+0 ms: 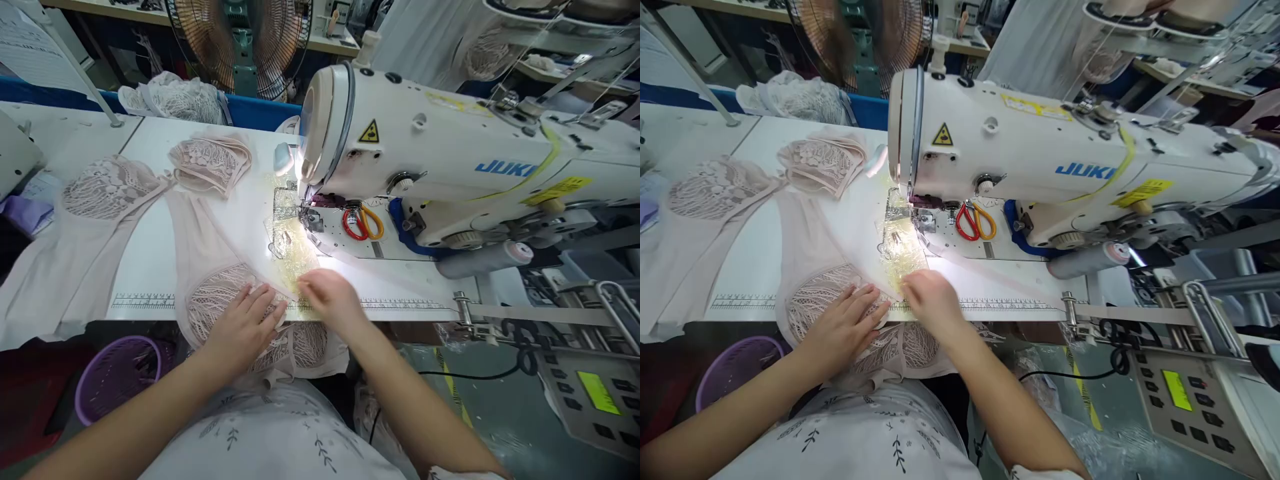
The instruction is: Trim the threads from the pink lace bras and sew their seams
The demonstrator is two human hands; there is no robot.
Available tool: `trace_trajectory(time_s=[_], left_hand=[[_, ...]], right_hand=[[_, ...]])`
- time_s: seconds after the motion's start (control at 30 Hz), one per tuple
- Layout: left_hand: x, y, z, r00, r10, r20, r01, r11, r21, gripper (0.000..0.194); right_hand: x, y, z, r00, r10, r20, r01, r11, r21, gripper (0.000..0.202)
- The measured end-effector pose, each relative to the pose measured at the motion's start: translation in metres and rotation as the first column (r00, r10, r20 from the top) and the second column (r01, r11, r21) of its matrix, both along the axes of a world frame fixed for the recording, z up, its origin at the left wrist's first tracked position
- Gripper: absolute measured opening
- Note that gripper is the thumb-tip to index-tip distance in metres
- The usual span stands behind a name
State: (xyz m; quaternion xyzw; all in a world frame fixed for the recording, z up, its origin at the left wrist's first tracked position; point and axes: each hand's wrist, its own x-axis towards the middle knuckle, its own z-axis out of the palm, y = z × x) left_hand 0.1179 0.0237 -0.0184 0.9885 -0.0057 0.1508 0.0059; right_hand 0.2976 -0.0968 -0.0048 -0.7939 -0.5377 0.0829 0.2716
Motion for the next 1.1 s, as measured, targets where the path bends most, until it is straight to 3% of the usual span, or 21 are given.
trace_trajectory(time_s=[0.07,0.17,0.27,0.37,0.53,0.77,1.1], left_hand=[[-0.003,0.0,0.004,0.999,-0.037,0.033,0.039,0.998,-0.059,0.03],[-0.007,0.003,0.01,0.995,-0.028,0.095,0.045,0.983,-0.18,0.028],[-0.01,0.012,0.009,0.978,0.137,0.158,-0.113,0.982,-0.154,0.029],[-0.013,0.02,0.0,0.966,0.247,0.077,-0.241,0.968,-0.075,0.037],[-0.022,0.023,-0.008,0.967,0.249,-0.048,-0.252,0.967,-0.042,0.047],[-0.027,0.022,-0.005,0.966,0.247,-0.077,-0.252,0.966,-0.06,0.039],[-0.027,0.019,-0.005,0.969,0.234,-0.076,-0.242,0.963,-0.116,0.043]], right_hand=[[-0.024,0.026,0.002,0.99,0.117,0.082,-0.106,0.986,-0.129,0.02],[-0.04,0.051,0.009,0.966,0.154,0.209,-0.091,0.954,-0.284,0.019],[-0.049,0.061,0.021,0.949,0.177,0.261,-0.075,0.93,-0.359,0.016],[-0.058,0.069,0.031,0.936,0.183,0.302,-0.04,0.905,-0.423,0.013],[-0.052,0.078,0.038,0.941,0.189,0.282,-0.03,0.873,-0.486,0.013],[-0.024,0.072,0.041,0.954,0.274,0.12,-0.18,0.846,-0.502,0.006],[-0.056,0.082,0.028,0.874,0.333,0.355,-0.111,0.847,-0.52,0.013]])
